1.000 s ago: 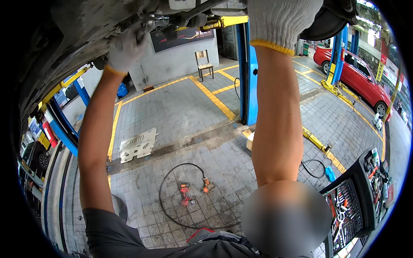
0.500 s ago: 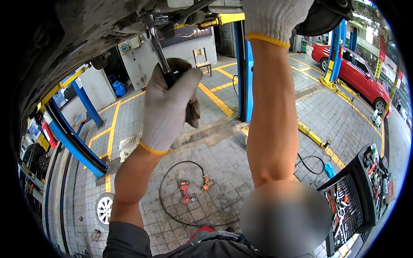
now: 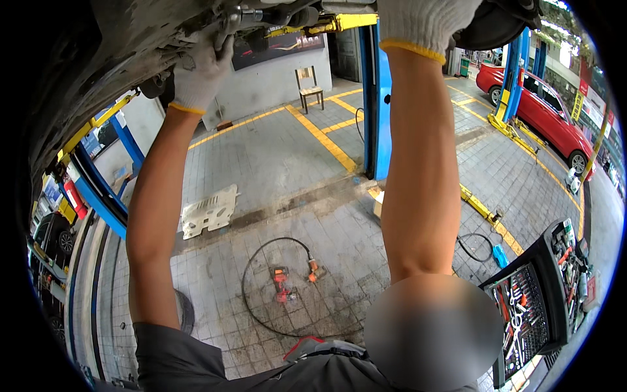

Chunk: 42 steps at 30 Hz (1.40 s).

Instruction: The person selects a socket and ratchet from a tool cart and proceeds to work underneath a raised vehicle. They use the ratchet to loosen and remove bolts from the car's undercarriage, specifically targeting the suspension or exhaust components. The person then uses a wrench to further adjust parts before removing a bolt and placing it in a cardboard box.

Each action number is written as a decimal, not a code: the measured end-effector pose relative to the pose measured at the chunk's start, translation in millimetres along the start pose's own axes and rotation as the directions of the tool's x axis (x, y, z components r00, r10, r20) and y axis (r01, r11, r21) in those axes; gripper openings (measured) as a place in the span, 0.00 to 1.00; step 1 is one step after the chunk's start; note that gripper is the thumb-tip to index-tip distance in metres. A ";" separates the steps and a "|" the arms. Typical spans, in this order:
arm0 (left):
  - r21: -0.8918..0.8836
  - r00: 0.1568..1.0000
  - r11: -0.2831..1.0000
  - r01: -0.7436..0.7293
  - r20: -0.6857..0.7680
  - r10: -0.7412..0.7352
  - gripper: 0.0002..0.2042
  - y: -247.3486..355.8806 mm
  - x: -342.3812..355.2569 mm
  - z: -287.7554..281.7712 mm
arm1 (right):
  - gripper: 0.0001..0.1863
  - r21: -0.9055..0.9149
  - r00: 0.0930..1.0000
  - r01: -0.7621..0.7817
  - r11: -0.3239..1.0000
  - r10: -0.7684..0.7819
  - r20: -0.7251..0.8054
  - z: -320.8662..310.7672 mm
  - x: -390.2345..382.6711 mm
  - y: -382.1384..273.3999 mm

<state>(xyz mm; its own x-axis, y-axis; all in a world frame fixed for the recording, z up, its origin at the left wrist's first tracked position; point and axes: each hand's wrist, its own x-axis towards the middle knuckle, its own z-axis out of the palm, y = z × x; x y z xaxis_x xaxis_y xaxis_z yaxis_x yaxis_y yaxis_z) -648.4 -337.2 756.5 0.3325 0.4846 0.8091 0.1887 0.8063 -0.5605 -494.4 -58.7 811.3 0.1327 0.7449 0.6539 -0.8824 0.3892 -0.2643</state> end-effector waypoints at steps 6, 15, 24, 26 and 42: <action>-0.287 0.245 -0.125 0.950 0.929 -0.278 0.16 143.4 30.4 -125.1 | 0.36 -0.045 0.981 0.193 0.980 -0.191 0.030 -16.4 -7.0 1.4; -0.572 0.551 0.167 0.803 0.606 -0.574 0.11 132.2 -1.8 -66.2 | 0.35 -0.026 0.986 0.155 0.988 -0.153 0.058 -26.8 -13.3 -20.5; 0.058 0.998 0.998 0.022 0.056 -0.026 0.18 -29.0 -10.1 40.8 | 0.36 -0.158 0.987 0.150 0.976 -0.156 -0.029 -3.5 -9.8 -11.3; -0.117 0.957 0.974 0.196 0.238 -0.164 0.18 16.3 -20.0 9.1 | 0.36 -0.138 0.992 0.126 0.982 -0.128 -0.006 -4.9 -13.2 -13.1; -0.645 0.841 0.559 0.521 0.274 -0.467 0.10 56.4 -23.6 -3.7 | 0.33 0.050 0.995 0.082 0.995 -0.085 0.052 -13.5 -18.2 -32.0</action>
<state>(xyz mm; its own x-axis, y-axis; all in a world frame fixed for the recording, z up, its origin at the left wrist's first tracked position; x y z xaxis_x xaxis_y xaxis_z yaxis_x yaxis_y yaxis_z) -642.2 -304.5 705.1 -0.0619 0.1243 0.9903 0.8750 0.4841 -0.0061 -462.5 -77.3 798.2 0.1836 0.6800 0.7099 -0.8901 0.4214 -0.1734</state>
